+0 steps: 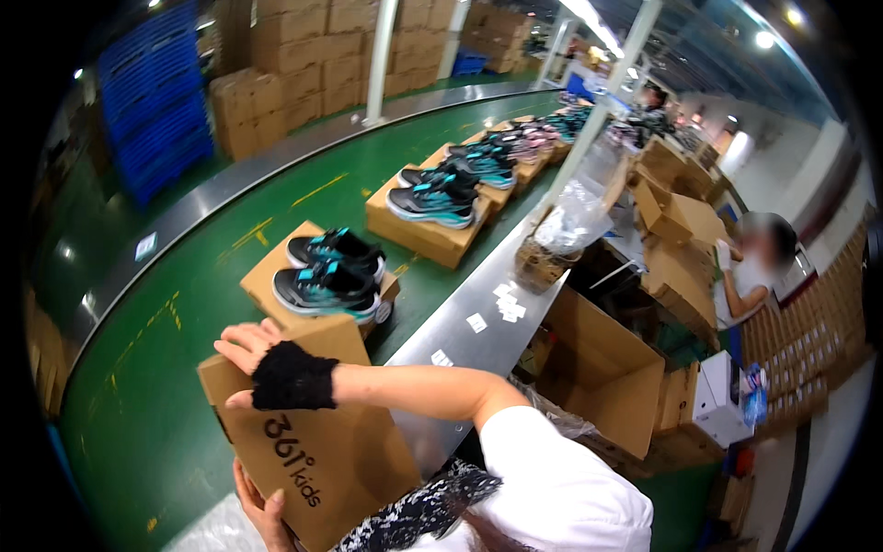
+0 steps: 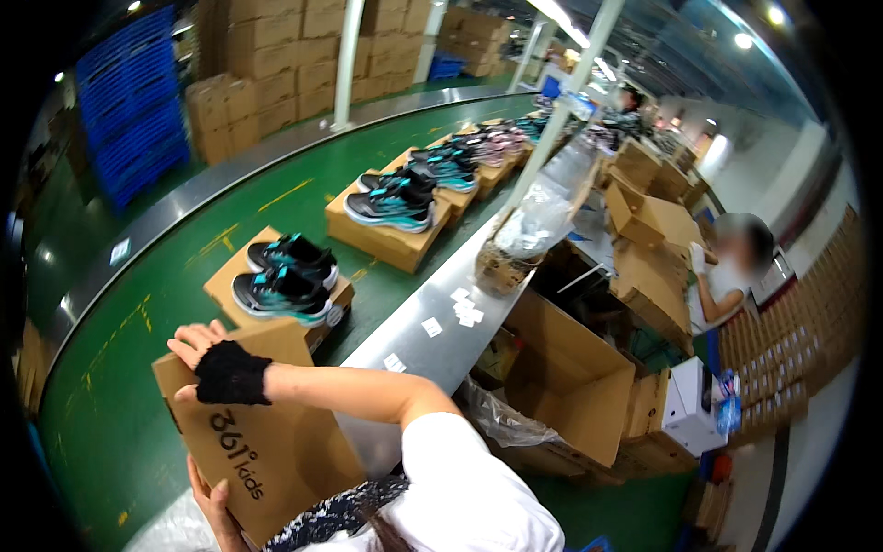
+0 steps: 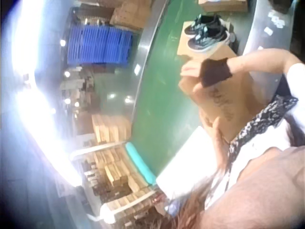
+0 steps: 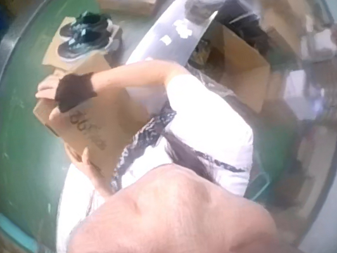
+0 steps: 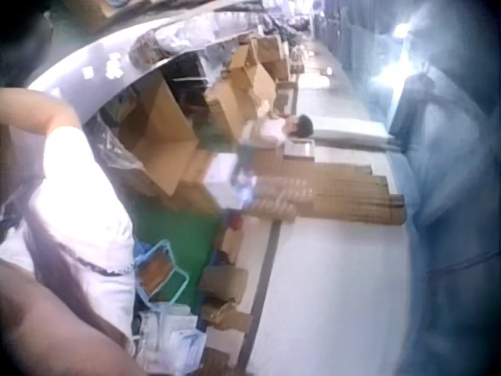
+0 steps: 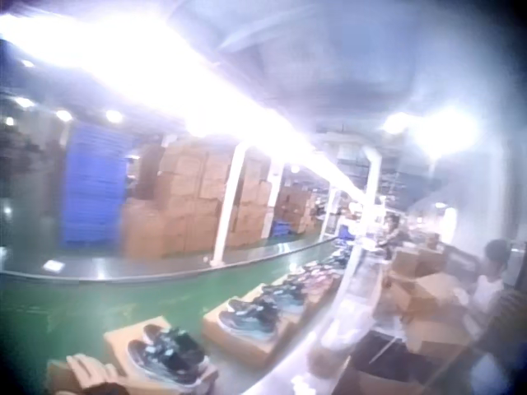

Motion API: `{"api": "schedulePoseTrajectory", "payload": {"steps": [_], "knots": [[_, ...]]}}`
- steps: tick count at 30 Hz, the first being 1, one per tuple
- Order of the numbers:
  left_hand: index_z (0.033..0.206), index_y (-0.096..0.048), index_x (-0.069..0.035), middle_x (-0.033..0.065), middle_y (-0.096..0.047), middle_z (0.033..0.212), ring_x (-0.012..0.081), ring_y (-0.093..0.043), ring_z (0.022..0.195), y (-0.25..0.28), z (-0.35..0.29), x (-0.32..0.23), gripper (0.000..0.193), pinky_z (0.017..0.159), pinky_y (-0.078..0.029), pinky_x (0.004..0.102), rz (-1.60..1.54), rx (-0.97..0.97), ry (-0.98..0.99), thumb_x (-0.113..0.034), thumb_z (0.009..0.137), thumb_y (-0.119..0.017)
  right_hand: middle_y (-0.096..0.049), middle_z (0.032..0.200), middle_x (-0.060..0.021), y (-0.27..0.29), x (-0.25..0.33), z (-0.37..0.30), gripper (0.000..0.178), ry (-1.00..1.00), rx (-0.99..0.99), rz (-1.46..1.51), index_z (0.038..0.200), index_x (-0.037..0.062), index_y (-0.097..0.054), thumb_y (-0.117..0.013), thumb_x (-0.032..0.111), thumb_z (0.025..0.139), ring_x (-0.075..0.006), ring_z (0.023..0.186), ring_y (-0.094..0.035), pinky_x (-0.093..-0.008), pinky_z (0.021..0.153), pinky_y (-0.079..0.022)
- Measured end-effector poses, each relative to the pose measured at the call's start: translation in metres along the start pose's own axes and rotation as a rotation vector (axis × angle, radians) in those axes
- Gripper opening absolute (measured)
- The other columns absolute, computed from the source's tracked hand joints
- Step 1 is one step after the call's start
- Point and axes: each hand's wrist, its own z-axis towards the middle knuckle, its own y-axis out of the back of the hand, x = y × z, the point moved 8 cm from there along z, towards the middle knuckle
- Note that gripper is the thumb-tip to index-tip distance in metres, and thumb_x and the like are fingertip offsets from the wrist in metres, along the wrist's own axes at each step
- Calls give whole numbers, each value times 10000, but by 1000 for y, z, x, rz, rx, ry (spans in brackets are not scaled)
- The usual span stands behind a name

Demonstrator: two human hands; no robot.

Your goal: The person packs multiple pairs of shoes into boxes at a shipping station. The person places tissue paper into an empty box, puts a pair of shoes inside, folds the paper over them, closes the box, and places the completed box on a conveyor belt.

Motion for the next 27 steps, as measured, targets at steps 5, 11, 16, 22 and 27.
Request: {"api": "schedulePoseTrajectory", "payload": {"steps": [5,11,16,22,27], "knots": [[1266,-337,-30,130,-420,1228,245,-449,1057,94,-72,-5,593,877,-387,364,-265,-323,-49,-336,787,-507,-483,1126,-145,16,-24,-56,461,137,-18,-111,952,89,-568,-714,331,587,-311,1022,-463,-444,848,-359],[1240,-384,-78,100,-424,1206,261,-420,1066,167,-227,-38,662,865,-377,411,-481,-1222,-184,-512,754,-502,-441,1182,-169,63,-126,-88,490,42,93,-567,917,136,-578,-752,308,493,-326,1068,-430,-460,804,-313],[1288,-313,-165,131,-339,1246,332,-374,1144,213,-340,44,931,823,-370,504,-1017,-1768,-167,-507,522,-718,-342,1300,-189,77,-220,-86,596,-187,484,-671,1078,231,-560,-704,452,543,-335,1200,-306,-556,920,-219],[1303,-288,-115,119,-382,1272,263,-437,1106,168,-250,90,525,820,-393,430,-306,-1204,196,-357,858,-428,-606,884,-70,76,-214,-45,480,-281,694,-449,869,143,-650,-652,504,552,-219,967,-501,-415,884,-299],[1025,-555,41,57,-582,900,104,-541,799,-23,-27,22,278,714,-437,226,316,-508,-11,-160,833,-563,-611,856,-130,103,-120,-22,556,-313,955,-176,797,65,-647,-609,562,552,-250,841,-577,-318,752,-439]]}}
